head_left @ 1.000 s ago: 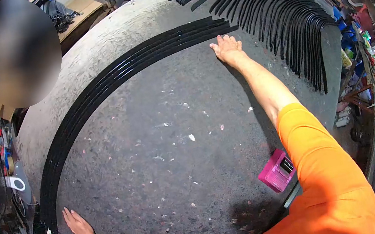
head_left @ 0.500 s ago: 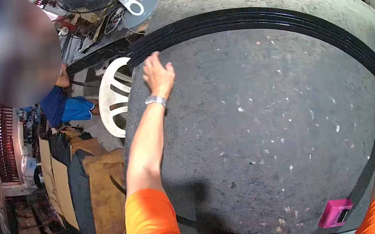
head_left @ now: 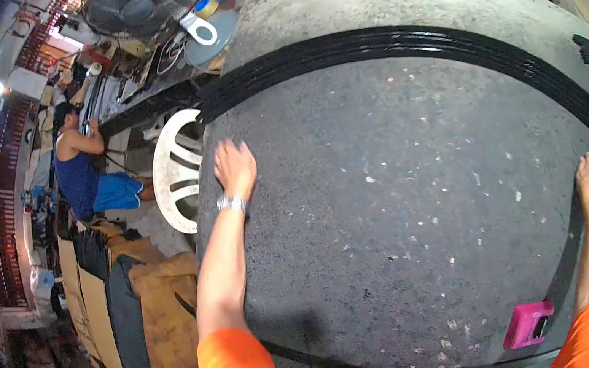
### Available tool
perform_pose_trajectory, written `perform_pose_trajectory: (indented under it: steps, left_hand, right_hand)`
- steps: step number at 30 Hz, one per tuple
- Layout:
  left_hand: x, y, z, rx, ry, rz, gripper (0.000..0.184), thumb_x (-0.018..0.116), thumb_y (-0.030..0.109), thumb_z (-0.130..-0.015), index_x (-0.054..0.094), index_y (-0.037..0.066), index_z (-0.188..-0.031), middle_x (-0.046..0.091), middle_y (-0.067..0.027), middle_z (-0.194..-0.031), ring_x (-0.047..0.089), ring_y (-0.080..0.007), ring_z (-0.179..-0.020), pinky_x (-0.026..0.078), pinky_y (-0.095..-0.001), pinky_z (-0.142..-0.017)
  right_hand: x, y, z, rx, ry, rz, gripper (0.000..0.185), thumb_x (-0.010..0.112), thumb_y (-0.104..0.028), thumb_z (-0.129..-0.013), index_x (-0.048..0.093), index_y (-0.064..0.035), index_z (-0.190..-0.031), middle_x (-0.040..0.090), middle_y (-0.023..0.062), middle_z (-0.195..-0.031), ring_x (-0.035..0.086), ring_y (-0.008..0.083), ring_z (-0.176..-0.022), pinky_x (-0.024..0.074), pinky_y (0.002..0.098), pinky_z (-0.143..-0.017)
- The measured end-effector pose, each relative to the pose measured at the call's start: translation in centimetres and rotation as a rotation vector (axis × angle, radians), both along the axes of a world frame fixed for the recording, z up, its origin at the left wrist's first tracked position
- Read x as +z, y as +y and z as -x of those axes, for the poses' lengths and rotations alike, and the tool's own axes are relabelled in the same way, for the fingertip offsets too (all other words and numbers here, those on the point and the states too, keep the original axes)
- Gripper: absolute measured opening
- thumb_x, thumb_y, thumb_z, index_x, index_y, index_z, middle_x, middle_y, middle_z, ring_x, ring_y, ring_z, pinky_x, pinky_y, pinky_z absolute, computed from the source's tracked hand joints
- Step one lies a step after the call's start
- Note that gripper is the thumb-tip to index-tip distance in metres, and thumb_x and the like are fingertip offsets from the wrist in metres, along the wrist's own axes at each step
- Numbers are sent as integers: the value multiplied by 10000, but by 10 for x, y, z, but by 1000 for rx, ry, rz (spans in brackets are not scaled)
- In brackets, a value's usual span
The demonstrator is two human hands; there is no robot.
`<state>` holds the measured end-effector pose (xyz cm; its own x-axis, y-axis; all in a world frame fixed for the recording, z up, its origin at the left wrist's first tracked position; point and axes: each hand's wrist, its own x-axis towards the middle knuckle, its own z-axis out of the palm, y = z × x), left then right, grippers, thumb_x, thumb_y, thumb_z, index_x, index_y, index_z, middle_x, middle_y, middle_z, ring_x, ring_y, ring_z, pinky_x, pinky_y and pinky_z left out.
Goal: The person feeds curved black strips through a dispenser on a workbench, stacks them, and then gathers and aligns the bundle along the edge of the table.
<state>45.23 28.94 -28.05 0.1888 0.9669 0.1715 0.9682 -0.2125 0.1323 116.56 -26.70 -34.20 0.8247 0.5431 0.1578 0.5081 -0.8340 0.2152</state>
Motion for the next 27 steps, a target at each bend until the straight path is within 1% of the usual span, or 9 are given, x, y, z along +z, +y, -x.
perform_pose_trajectory:
  steps: [2,3,5,7,12,15,18,25,27]
  left_hand:
    - [13,-56,7,-157,-18,138,550,556,348,-986,519,-29,-1385,469,-290,-1478,454,-437,-1361,373,-552,-1111]
    - [24,-89,9,-222,-24,208,516,620,329,-953,583,-20,-1331,508,-276,-1450,470,-416,-1360,388,-527,-1113]
    - [72,-159,2,-341,-279,502,458,685,284,-922,646,-3,-1276,607,-228,-1361,615,-347,-1231,481,-437,-1047]
    - [130,-234,-18,-460,-538,781,423,679,169,-930,622,-29,-1300,657,-179,-1295,657,-275,-1168,514,-370,-1003]
    - [318,-400,-89,-1344,-487,530,443,649,-27,-804,675,34,-1242,680,-188,-1273,695,-349,-1093,539,-428,-965]
    - [387,-472,-99,-1685,-379,450,292,636,140,-874,709,74,-1149,698,-147,-1255,701,-256,-1081,517,-435,-974]
    - [371,-525,-104,-1734,-783,227,386,728,266,-887,697,110,-1238,702,-97,-1248,698,-190,-1058,486,-377,-989]
    - [378,-562,-85,-1931,-865,344,362,695,184,-852,672,37,-1182,677,-132,-1232,687,-231,-1025,511,-387,-946]
    - [364,-574,-78,-1928,-840,280,337,628,127,-786,662,2,-1097,672,-129,-1174,683,-217,-983,525,-390,-897]
  right_hand:
    - [29,6,59,38,72,-119,403,494,-295,-1031,614,-21,-1302,597,216,-1332,546,397,-1235,458,466,-1048]
    - [2,-16,56,160,-27,-156,406,495,-284,-1027,602,-38,-1331,584,193,-1377,515,363,-1302,435,457,-1091]
    - [44,-9,118,58,131,-188,424,507,-275,-1014,582,-66,-1376,585,112,-1413,516,300,-1327,438,440,-1104]
    - [35,-27,138,146,46,-148,418,563,-280,-979,604,-81,-1344,597,106,-1396,547,292,-1297,482,427,-1061]
    - [44,-76,201,173,92,-234,440,580,-290,-964,602,-73,-1346,546,127,-1454,507,290,-1329,459,493,-1030]
    - [45,-110,228,206,117,-296,448,629,-250,-935,597,-73,-1346,546,121,-1449,504,297,-1329,448,501,-1033]
    - [48,-143,252,220,97,-296,454,655,-233,-918,596,-68,-1337,548,114,-1447,506,292,-1330,455,498,-1021]
    - [53,-220,292,196,119,-253,430,665,-217,-911,612,-83,-1316,561,106,-1441,516,286,-1326,446,508,-1003]
    - [55,-234,305,175,112,-208,450,661,-134,-881,604,-51,-1320,567,109,-1435,516,291,-1329,463,504,-991]
